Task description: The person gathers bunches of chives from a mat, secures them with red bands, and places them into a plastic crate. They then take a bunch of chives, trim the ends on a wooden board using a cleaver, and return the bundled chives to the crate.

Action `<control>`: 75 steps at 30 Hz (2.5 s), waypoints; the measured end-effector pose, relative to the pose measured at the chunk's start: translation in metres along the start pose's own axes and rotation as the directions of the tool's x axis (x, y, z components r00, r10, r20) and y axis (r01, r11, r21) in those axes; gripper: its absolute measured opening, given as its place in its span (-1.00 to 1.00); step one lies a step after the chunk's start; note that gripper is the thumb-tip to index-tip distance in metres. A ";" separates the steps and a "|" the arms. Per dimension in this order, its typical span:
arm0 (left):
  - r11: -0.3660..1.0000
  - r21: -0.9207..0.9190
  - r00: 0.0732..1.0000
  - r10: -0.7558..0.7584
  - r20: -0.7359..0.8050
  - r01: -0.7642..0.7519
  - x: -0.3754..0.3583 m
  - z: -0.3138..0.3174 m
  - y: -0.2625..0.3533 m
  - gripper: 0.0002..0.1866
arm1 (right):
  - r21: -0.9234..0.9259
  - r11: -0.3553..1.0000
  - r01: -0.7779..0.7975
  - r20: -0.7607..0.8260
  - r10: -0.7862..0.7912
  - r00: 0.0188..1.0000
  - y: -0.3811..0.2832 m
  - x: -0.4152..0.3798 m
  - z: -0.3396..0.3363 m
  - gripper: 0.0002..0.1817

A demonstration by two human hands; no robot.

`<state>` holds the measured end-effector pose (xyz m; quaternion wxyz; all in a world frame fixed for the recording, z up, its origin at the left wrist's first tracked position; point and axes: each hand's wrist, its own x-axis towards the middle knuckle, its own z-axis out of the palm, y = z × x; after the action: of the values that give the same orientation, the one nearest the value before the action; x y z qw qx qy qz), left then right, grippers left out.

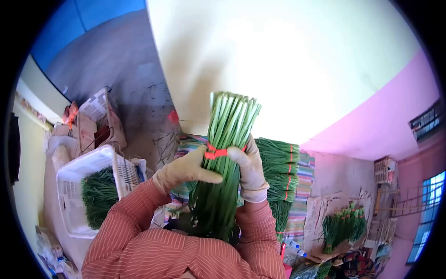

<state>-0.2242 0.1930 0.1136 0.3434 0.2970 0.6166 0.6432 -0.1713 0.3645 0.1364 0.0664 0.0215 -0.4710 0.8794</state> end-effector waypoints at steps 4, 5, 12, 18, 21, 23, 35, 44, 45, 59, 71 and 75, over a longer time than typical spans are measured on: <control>0.978 -0.103 0.973 0.164 -0.162 -0.182 -0.039 0.005 0.019 -0.27 | -0.036 0.997 -0.074 0.197 0.079 0.977 0.005 0.004 0.033 -0.17; 0.927 -0.358 0.986 0.066 -0.152 -0.117 -0.047 0.008 0.027 -0.28 | -0.092 0.995 -0.043 0.222 0.062 0.973 0.005 0.009 0.038 -0.15; 0.891 -0.302 0.858 0.159 -0.489 -0.338 -0.052 0.009 0.031 -0.34 | -0.570 -0.396 0.720 0.808 -0.109 0.579 -0.054 0.006 0.080 -0.48; 0.965 0.036 0.760 0.227 -0.610 -0.259 -0.060 0.011 0.010 -0.13 | -0.138 -0.702 0.699 0.811 0.325 0.486 -0.064 0.011 0.087 -0.79; 0.983 0.154 0.701 0.182 -0.689 -0.104 -0.067 0.012 0.011 -0.07 | 0.002 -0.721 0.693 0.821 0.397 0.411 -0.060 0.010 0.092 -0.80; 0.954 0.299 0.584 0.226 -0.780 0.031 -0.068 0.018 0.017 -0.05 | 0.003 -0.763 0.646 0.842 0.351 0.410 -0.054 0.010 0.094 -0.82; 0.923 -0.224 0.476 -0.053 -0.878 -0.311 -0.142 0.044 -0.012 -0.45 | -0.193 0.946 -0.262 0.324 0.313 0.893 0.015 0.001 0.127 -0.86; 0.960 0.236 0.547 0.279 -0.789 -0.149 -0.155 0.031 -0.054 -0.32 | -0.793 0.404 -0.456 0.202 0.881 0.428 -0.004 -0.050 0.091 -0.77; 0.953 0.245 0.474 0.303 -0.827 -0.180 -0.152 0.025 -0.059 -0.32 | -0.790 0.394 -0.469 0.185 0.884 0.430 -0.003 -0.044 0.077 -0.77; 0.519 -0.306 0.328 -0.053 -0.943 -0.798 -0.281 -0.059 -0.111 -0.33 | -0.837 -0.017 0.546 0.516 0.302 0.801 -0.089 0.045 0.086 -0.84; 0.780 -0.001 0.617 0.495 -0.612 -0.626 -0.079 0.029 0.030 -0.08 | -0.277 -0.333 0.901 0.845 0.362 0.394 -0.075 0.003 0.153 -0.73; 0.765 -0.229 0.701 0.369 -0.611 -0.602 -0.086 0.031 0.032 -0.12 | -0.102 -0.651 0.752 0.865 0.316 0.391 -0.066 -0.005 0.140 -0.88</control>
<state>-0.1508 0.1420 0.1514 0.0265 0.1830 0.4325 0.8825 -0.1610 0.2834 0.2679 0.2609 0.4540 -0.8300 -0.1920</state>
